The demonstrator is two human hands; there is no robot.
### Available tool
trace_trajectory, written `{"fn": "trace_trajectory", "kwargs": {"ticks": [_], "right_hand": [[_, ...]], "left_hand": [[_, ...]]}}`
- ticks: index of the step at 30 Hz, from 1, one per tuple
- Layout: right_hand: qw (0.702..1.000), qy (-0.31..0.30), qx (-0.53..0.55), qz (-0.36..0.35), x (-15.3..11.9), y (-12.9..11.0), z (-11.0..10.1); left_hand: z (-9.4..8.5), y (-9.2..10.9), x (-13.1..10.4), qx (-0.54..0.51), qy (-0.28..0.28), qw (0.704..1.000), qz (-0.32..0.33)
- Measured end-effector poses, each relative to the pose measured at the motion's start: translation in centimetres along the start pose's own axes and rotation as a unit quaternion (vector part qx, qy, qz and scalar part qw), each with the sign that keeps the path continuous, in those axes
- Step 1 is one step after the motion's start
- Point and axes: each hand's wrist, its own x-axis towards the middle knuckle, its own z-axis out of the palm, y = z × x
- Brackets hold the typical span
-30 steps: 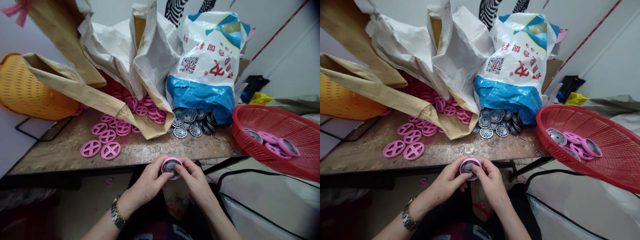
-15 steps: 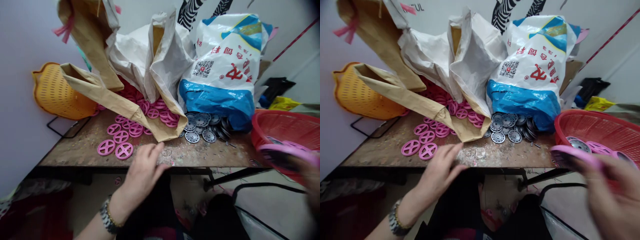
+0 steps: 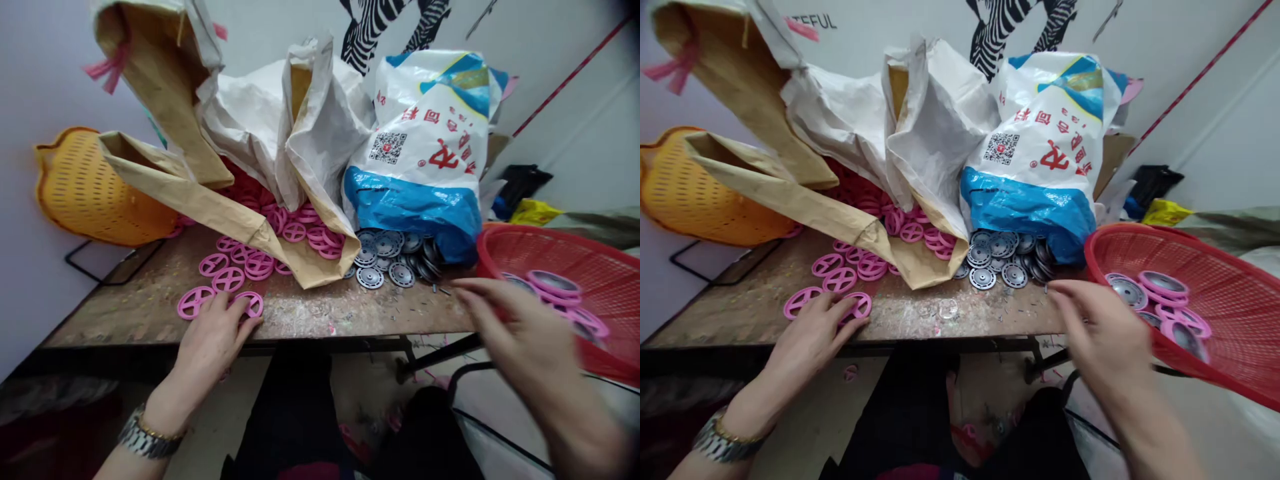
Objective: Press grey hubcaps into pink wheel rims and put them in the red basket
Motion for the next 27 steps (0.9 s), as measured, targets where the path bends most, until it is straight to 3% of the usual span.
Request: {"fn": "trace_trajectory", "kwargs": {"ticks": [5, 9, 15, 22, 24, 27], "right_hand": [[0.993, -0.088, -0.068, -0.043, 1.6, -2.4, 7.5], [0.968, -0.122, -0.216, -0.023, 3.2, -3.7, 10.3], [0.942, -0.166, -0.289, -0.033, 3.8, -4.5, 11.3], [0.96, -0.112, -0.241, -0.084, 3.1, -2.5, 10.6], [0.977, -0.096, -0.183, -0.046, 3.1, -1.9, 10.2], [0.994, -0.073, -0.005, 0.082, 2.7, -1.8, 9.7]], "left_hand": [[0.0, 2.4, 0.1, -0.093, 0.011, 0.995, 0.036], [0.0, 4.3, 0.3, -0.128, 0.018, 0.991, 0.037], [0.9, 5.4, 0.8, -0.144, 0.043, 0.988, 0.041], [2.0, 5.9, 0.8, -0.264, 0.134, 0.949, 0.109], [2.0, 6.4, 0.8, -0.291, 0.146, 0.937, 0.126], [1.9, 7.2, 0.9, -0.32, 0.156, 0.923, 0.144]]}}
